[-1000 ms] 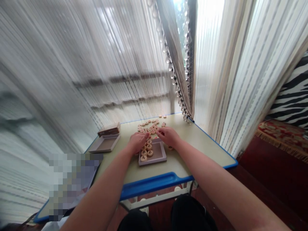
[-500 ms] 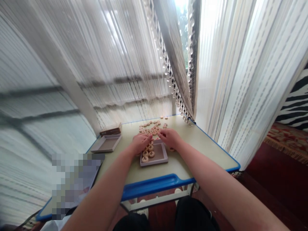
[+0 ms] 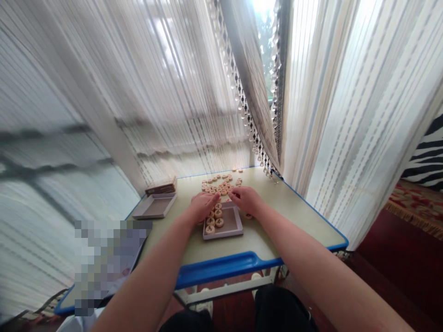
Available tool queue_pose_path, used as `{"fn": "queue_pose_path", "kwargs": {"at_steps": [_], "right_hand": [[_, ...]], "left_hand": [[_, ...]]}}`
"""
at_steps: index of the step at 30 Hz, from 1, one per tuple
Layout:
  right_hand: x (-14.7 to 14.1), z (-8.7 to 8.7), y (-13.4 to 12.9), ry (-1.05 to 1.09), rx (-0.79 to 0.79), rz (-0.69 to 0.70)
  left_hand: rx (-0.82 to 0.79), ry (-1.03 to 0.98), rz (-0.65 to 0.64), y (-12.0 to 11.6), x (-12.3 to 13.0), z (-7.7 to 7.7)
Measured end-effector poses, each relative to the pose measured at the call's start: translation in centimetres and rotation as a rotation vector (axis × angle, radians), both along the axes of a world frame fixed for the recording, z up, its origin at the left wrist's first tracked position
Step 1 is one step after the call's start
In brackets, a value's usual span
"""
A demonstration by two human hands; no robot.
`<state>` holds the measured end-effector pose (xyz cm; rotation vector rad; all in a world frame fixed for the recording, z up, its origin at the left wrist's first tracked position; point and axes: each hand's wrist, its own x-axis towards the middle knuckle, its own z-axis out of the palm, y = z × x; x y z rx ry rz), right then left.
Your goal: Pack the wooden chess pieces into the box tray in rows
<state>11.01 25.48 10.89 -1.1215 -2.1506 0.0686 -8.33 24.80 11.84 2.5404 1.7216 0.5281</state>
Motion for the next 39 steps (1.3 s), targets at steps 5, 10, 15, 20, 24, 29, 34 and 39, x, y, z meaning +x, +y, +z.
{"fn": "queue_pose_path", "kwargs": {"at_steps": [5, 10, 15, 20, 24, 29, 34, 39], "right_hand": [[0.0, -0.1, 0.0, 0.031, -0.01, 0.004], [0.0, -0.1, 0.0, 0.029, -0.014, -0.007], [0.0, 0.0, 0.0, 0.03, -0.018, -0.003], [0.1, -0.1, 0.1, 0.054, -0.033, -0.001], [0.1, -0.2, 0.2, 0.048, -0.033, 0.001], [0.1, -0.2, 0.2, 0.037, -0.02, 0.002], [0.1, -0.2, 0.4, 0.032, -0.032, -0.015], [0.1, -0.2, 0.5, 0.027, -0.031, -0.013]], "left_hand": [[-0.033, 0.003, -0.073, 0.1, 0.1, 0.0], [-0.068, 0.025, -0.019, 0.2, 0.1, 0.1], [-0.074, 0.022, 0.003, 0.0, 0.1, 0.1], [-0.049, 0.001, -0.024, 0.0, 0.1, 0.1], [-0.021, -0.015, -0.025, 0.1, 0.0, 0.0], [0.045, -0.032, -0.031, 0.0, 0.0, -0.1], [0.1, -0.013, -0.079, -0.5, 0.2, 0.4], [0.149, -0.048, -0.135, -1.0, 0.5, 1.0]]}}
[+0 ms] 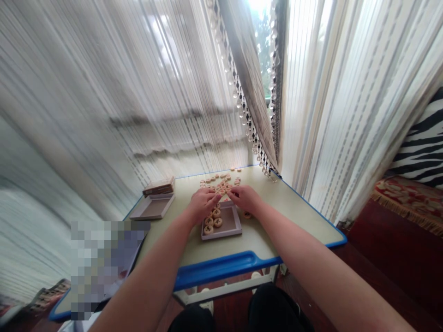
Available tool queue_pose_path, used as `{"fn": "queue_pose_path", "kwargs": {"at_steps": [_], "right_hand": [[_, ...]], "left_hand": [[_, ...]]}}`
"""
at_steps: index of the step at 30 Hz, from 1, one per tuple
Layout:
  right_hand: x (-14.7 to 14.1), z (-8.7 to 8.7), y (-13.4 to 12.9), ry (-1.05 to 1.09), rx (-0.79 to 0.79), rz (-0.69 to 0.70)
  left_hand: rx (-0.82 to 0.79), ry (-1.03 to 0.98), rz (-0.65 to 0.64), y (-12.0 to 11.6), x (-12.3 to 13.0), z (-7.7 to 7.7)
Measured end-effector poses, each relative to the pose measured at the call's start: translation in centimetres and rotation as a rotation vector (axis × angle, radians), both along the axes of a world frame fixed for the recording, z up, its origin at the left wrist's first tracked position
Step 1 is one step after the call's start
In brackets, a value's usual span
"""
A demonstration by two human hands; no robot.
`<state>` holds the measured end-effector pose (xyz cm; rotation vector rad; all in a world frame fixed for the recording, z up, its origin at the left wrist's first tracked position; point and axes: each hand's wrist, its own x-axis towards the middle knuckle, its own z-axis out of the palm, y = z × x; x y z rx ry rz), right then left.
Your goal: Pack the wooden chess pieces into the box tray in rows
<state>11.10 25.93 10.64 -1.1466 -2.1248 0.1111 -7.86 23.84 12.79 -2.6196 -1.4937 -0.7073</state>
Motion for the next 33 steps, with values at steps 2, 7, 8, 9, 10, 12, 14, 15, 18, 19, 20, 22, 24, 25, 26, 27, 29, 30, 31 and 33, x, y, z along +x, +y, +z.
{"fn": "queue_pose_path", "kwargs": {"at_steps": [2, 7, 8, 9, 10, 12, 14, 15, 18, 19, 20, 22, 24, 25, 26, 27, 29, 30, 31, 33], "right_hand": [[0.0, -0.1, 0.0, -0.002, -0.002, -0.003], [-0.1, -0.3, 0.2, 0.045, -0.029, 0.013], [-0.1, -0.4, 0.2, 0.061, -0.037, 0.015], [-0.1, -0.4, 0.3, 0.079, -0.042, 0.017], [-0.1, -0.4, 0.3, 0.097, -0.043, 0.018], [-0.2, -0.5, 0.4, 0.131, -0.041, 0.018], [-0.2, -0.6, 0.4, 0.153, -0.04, 0.024], [-0.2, -0.6, 0.5, 0.159, -0.039, 0.029], [-0.2, -0.8, 0.5, 0.172, -0.043, 0.046], [-0.2, -0.8, 0.6, 0.176, -0.043, 0.05], [-0.2, -0.9, 0.6, 0.18, -0.04, 0.052], [-0.2, -1.0, 0.6, 0.187, -0.034, 0.057], [-0.2, -1.0, 0.6, 0.194, -0.028, 0.054], [-0.2, -1.0, 0.6, 0.195, -0.026, 0.052], [-0.2, -1.0, 0.5, 0.194, -0.025, 0.051], [-0.2, -0.9, 0.5, 0.192, -0.025, 0.051], [-0.3, -0.9, 0.5, 0.188, -0.026, 0.051], [-0.3, -0.9, 0.5, 0.188, -0.027, 0.049], [-0.3, -0.8, 0.5, 0.189, -0.027, 0.047], [-0.2, -0.8, 0.6, 0.194, -0.022, 0.04]], "left_hand": [[0.005, -0.023, -0.018, -0.1, 0.1, 0.1], [-0.046, -0.203, -0.131, 0.1, 0.4, 0.0], [-0.07, -0.266, -0.159, 0.2, 0.5, 0.0], [-0.097, -0.328, -0.18, 0.2, 0.6, 0.1], [-0.126, -0.386, -0.194, 0.3, 0.6, 0.1], [-0.191, -0.481, -0.213, 0.3, 0.8, 0.2], [-0.256, -0.551, -0.231, 0.1, 0.8, 0.4], [-0.284, -0.572, -0.241, 0.0, 0.8, 0.5], [-0.325, -0.58, -0.261, -0.3, 0.8, 0.6], [-0.327, -0.57, -0.261, -0.3, 0.8, 0.6], [-0.327, -0.559, -0.257, -0.3, 0.8, 0.6], [-0.323, -0.539, -0.247, -0.3, 0.9, 0.6], [-0.321, -0.531, -0.244, -0.4, 1.0, 0.7], [-0.32, -0.532, -0.247, -0.4, 1.0, 0.8], [-0.319, -0.536, -0.254, -0.4, 1.0, 0.8], [-0.319, -0.543, -0.263, -0.4, 1.1, 0.9], [-0.318, -0.566, -0.288, -0.4, 1.1, 0.8], [-0.312, -0.584, -0.293, -0.4, 1.1, 0.8], [-0.3, -0.604, -0.286, -0.4, 1.1, 0.7], [-0.263, -0.65, -0.23, -0.2, 1.0, 0.4]]}}
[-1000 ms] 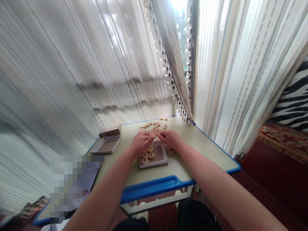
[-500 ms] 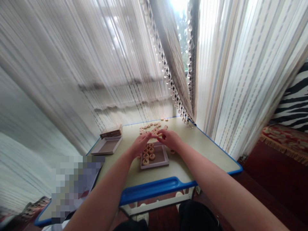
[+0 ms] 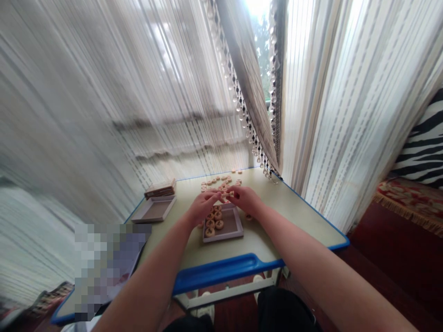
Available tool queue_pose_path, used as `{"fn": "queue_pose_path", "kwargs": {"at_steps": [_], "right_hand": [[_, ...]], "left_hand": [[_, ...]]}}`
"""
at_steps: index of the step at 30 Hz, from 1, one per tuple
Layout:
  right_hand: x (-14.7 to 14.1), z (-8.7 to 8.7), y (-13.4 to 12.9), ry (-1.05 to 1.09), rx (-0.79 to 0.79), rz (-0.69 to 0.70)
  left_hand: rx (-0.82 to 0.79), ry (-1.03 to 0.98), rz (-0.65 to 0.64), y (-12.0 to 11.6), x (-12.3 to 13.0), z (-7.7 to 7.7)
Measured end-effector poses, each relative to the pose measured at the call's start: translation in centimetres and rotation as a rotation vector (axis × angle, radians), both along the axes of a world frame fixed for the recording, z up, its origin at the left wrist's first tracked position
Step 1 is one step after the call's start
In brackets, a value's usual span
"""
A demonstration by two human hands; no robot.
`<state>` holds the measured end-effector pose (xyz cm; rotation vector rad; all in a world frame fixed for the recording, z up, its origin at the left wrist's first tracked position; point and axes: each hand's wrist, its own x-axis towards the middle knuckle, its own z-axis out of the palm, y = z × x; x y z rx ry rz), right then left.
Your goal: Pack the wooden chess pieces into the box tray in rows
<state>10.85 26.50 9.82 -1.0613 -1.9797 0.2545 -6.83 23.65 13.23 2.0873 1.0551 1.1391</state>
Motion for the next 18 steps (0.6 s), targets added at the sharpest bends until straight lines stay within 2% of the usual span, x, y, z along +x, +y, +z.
{"fn": "queue_pose_path", "kwargs": {"at_steps": [3, 5, 12, 18], "right_hand": [[0.05, -0.01, 0.06, 0.018, 0.016, 0.008], [0.04, 0.02, -0.02, 0.037, 0.024, 0.023], [-0.1, 0.03, -0.25, 0.081, 0.029, 0.064], [-0.21, -0.3, 0.0, 0.054, 0.011, 0.048]], "left_hand": [[-0.044, -0.054, 0.13, 0.47, -0.26, -0.4], [-0.099, -0.072, 0.149, 0.74, -0.43, -0.6], [-0.073, 0.06, 0.048, 0.45, -0.5, -0.54], [-0.075, 0.11, 0.023, 0.09, -0.41, -0.2]]}}
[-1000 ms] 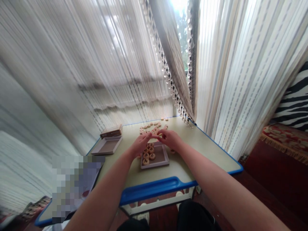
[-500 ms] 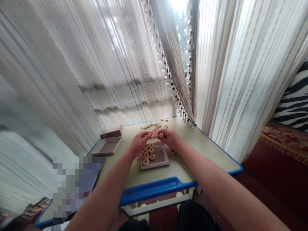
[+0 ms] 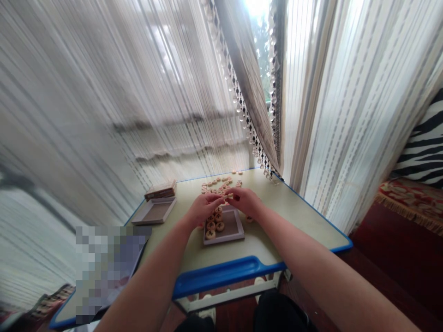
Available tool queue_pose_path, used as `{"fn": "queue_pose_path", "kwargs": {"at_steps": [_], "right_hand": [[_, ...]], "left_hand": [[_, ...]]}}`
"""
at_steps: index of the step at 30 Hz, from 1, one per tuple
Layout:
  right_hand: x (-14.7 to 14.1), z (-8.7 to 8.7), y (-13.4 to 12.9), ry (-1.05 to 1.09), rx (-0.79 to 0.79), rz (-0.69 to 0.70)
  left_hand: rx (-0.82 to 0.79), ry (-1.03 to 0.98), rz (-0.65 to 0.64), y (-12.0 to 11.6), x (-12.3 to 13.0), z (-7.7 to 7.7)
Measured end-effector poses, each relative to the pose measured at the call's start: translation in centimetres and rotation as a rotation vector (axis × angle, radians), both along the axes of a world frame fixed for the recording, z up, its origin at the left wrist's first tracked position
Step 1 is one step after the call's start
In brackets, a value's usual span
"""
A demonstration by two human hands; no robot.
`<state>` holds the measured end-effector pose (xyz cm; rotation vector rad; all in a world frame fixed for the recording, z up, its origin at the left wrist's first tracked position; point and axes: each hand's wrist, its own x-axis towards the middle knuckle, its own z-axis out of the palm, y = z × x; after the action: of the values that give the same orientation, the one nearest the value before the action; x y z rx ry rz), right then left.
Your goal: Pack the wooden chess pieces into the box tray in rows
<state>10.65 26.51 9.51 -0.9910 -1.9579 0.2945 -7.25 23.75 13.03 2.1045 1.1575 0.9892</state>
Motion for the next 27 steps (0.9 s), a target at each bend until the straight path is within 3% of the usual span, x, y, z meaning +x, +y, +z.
{"fn": "queue_pose_path", "kwargs": {"at_steps": [27], "right_hand": [[-0.09, 0.05, -0.12, -0.077, 0.032, 0.034]], "left_hand": [[0.008, 0.083, 0.047, 0.15, -0.09, -0.58]]}}
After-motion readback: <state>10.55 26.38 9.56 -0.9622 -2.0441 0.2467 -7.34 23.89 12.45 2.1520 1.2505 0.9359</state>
